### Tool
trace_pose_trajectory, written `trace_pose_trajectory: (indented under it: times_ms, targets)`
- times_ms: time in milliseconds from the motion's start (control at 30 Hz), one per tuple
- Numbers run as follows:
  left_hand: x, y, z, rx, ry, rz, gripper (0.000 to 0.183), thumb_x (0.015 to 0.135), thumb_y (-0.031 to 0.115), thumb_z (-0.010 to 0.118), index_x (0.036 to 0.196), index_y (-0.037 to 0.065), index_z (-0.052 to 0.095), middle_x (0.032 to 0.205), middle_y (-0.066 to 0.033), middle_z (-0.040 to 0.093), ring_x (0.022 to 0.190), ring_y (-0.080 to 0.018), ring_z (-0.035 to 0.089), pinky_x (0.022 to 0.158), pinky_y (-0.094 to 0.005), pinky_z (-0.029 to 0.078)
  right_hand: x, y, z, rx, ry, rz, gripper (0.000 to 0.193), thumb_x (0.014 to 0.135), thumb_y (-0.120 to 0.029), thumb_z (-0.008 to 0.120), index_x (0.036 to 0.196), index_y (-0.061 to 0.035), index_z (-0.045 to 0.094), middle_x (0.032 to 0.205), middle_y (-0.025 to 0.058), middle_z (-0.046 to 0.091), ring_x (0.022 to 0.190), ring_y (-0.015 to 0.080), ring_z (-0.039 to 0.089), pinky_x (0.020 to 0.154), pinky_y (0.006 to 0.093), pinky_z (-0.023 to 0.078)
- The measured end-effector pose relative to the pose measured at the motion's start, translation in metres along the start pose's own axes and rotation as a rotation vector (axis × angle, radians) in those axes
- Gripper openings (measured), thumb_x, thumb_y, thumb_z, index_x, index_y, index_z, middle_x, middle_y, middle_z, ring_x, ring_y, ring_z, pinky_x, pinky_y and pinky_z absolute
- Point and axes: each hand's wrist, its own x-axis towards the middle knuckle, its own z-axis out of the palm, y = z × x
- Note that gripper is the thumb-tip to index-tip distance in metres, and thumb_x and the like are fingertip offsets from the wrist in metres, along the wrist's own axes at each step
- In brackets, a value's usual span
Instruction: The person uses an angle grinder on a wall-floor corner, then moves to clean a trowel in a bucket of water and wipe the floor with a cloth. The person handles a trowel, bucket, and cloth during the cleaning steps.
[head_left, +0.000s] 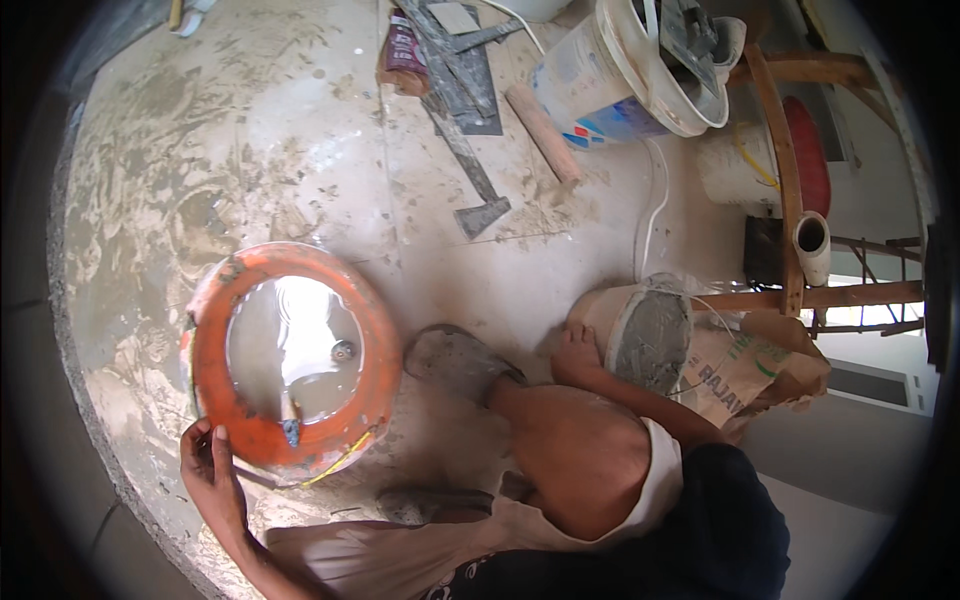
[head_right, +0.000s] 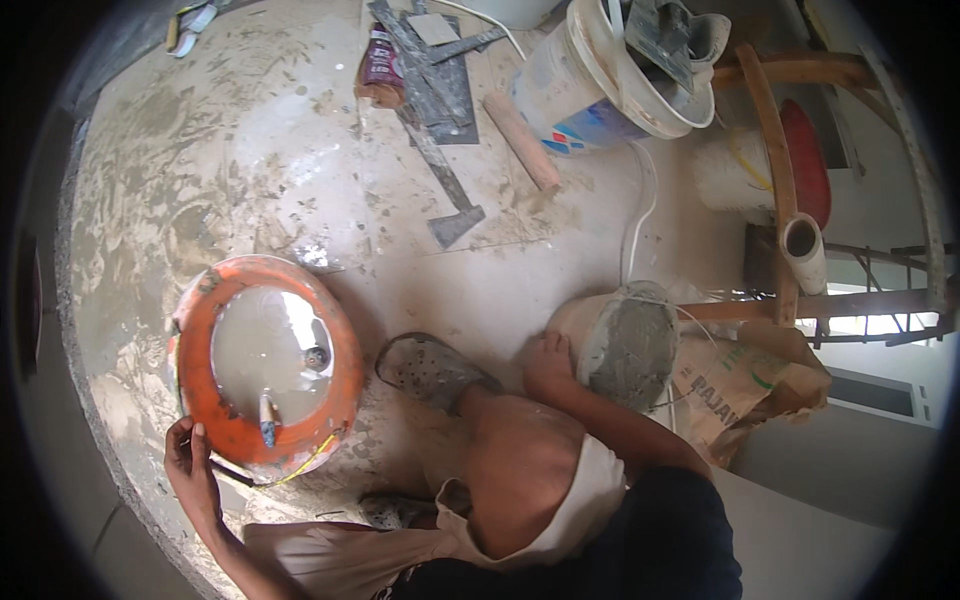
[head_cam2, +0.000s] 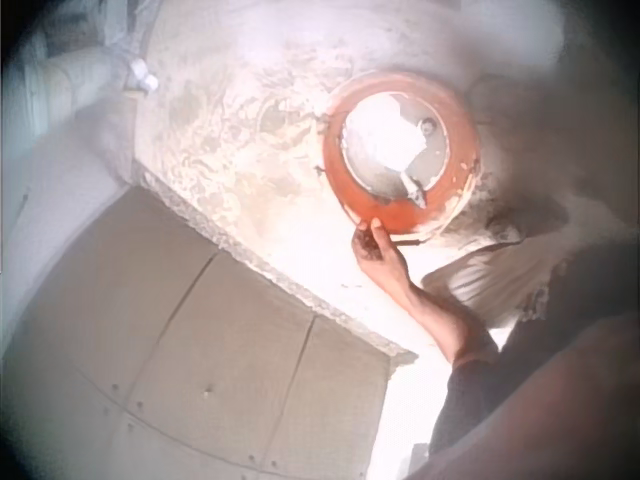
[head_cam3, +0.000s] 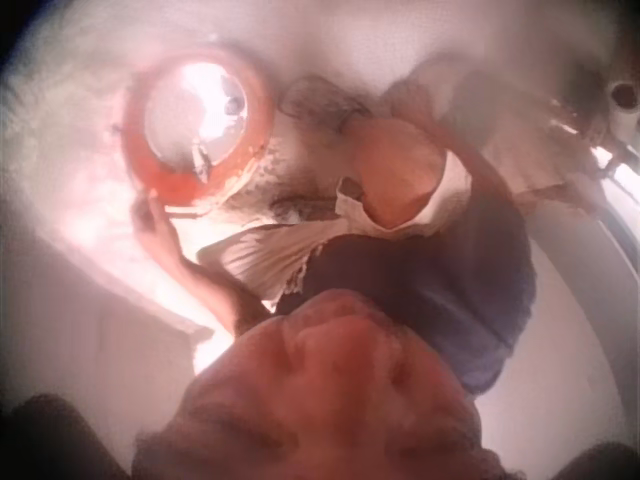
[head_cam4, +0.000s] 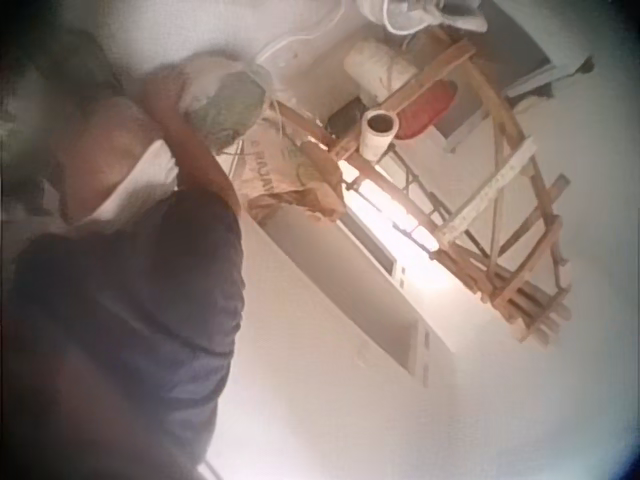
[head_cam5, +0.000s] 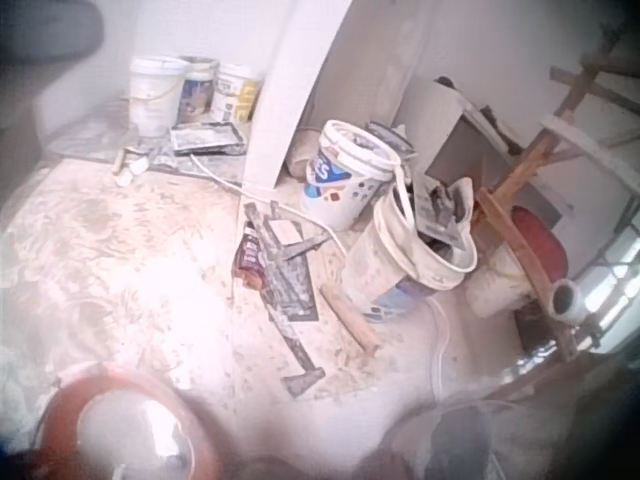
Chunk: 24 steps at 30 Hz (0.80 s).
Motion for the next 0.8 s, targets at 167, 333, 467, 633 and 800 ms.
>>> trace_pose_trajectory:
  times_ms: [167,333,467,633,800]
  targets:
    - [0.002,-0.005,-0.015,0.034,0.039,0.062,0.031,0.100,0.019,0.067,0.120,-0.003,0.061,0.103,-0.0079,0.064,0.094,-0.0144,0.059,0.082,-0.0284,0.050,0.049,0.042,0.080,0.070,0.034,-0.021,0.048,0.090,-0.020,0.059,0.138,-0.0143,0.064,0.141,0.0204,0.058,0.134,0.0333,0.051,0.116,0.0457,0.032]
    - [-0.013,0.008,-0.004,0.237,0.087,0.042,0.046,0.092,0.023,0.075,0.127,-0.003,0.060,0.106,-0.0179,0.061,0.091,-0.0242,0.063,0.081,-0.0352,0.054,0.086,0.110,-0.017,0.132,0.003,-0.444,0.033,0.089,-0.027,0.065,0.116,-0.0098,0.072,0.111,0.0201,0.071,0.109,0.0364,0.067,0.097,0.0455,0.051]
    - [-0.033,-0.017,-0.018,0.477,0.079,-0.034,0.062,0.090,0.035,0.075,0.131,-0.007,0.055,0.113,-0.0246,0.062,0.095,-0.0307,0.065,0.085,-0.0384,0.054,0.050,0.019,-0.212,0.169,0.339,-0.372,0.028,0.090,-0.022,0.065,0.108,-0.0011,0.071,0.113,0.0290,0.067,0.105,0.0425,0.066,0.091,0.0501,0.053]
    - [-0.039,-0.046,-0.005,-0.154,-0.075,-0.359,0.085,0.092,0.045,0.074,0.144,-0.008,0.033,0.114,-0.0235,0.065,0.093,-0.0252,0.067,0.082,-0.0364,0.055,-0.031,-0.109,-0.336,0.161,0.700,-1.101,0.019,0.087,-0.013,0.066,0.104,-0.0041,0.068,0.104,0.0159,0.066,0.103,0.0377,0.065,0.087,0.0477,0.054]
    - [-0.043,-0.053,0.004,-0.414,-0.033,-0.430,0.073,0.096,0.038,0.072,0.147,0.005,0.032,0.112,-0.0157,0.066,0.088,-0.0225,0.070,0.077,-0.0367,0.059,-0.014,-0.217,-0.309,-0.215,0.617,-1.282,0.035,0.092,-0.010,0.056,0.126,-0.0043,0.058,0.124,0.0207,0.059,0.106,0.0376,0.067,0.089,0.0491,0.054]
